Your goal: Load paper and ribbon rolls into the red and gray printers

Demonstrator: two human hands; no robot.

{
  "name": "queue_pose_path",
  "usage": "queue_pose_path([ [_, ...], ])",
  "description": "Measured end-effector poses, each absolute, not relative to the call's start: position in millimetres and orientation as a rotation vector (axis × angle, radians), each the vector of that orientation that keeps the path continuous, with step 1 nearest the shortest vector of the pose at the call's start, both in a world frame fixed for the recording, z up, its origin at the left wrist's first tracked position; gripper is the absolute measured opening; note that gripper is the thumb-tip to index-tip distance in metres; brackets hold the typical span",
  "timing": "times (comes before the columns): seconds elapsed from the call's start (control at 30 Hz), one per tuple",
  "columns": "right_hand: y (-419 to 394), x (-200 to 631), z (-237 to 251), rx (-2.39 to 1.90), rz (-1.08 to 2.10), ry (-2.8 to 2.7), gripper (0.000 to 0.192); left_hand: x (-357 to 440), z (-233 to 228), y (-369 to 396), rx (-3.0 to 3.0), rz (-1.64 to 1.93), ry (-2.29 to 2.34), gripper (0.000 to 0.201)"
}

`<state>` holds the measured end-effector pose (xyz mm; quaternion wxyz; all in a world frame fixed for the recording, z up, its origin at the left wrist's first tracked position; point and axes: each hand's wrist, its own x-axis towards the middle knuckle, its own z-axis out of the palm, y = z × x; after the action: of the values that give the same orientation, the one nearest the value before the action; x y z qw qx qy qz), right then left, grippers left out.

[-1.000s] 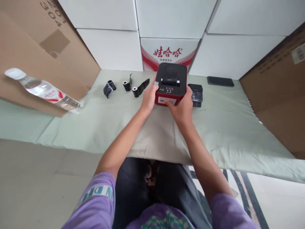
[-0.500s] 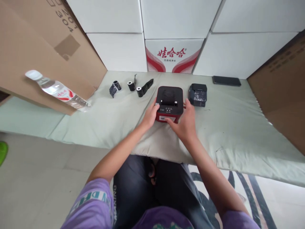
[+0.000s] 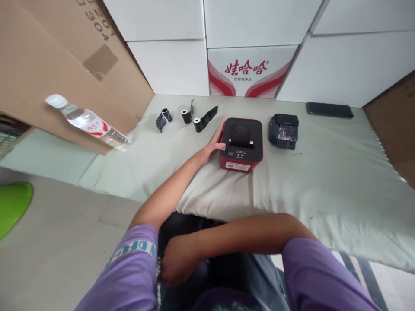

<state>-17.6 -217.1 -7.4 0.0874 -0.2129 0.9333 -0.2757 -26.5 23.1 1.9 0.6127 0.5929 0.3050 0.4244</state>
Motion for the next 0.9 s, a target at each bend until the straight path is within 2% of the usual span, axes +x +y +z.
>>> queue_pose_path([
  [0.17, -203, -16, -15, -0.659, -0.958, 2.826, 0.017, -27, 11, 20, 1.323, 0.934, 0.669, 0.118],
  [0.3, -202, -17, -19, -0.676, -1.054, 2.753, 0.016, -22, 2, 25, 1.272, 0.977, 0.611, 0.131],
  [0.4, -199, -21, -20, -0.676, -1.166, 2.679, 0.024, -23, -4, 27, 1.271, 0.979, 0.578, 0.135],
  [0.53, -193, -28, -28, -0.518, -1.083, 2.537, 0.040, -23, -7, 28, 1.279, 0.949, 0.581, 0.136],
  [0.7, -190, -32, -37, -0.517, -1.261, 2.459, 0.028, -22, -9, 29, 1.292, 0.923, 0.549, 0.142],
  [0.9, -183, -25, -23, -0.391, -1.120, 2.524, 0.021, -23, -10, 30, 1.366, 0.910, 0.542, 0.135],
])
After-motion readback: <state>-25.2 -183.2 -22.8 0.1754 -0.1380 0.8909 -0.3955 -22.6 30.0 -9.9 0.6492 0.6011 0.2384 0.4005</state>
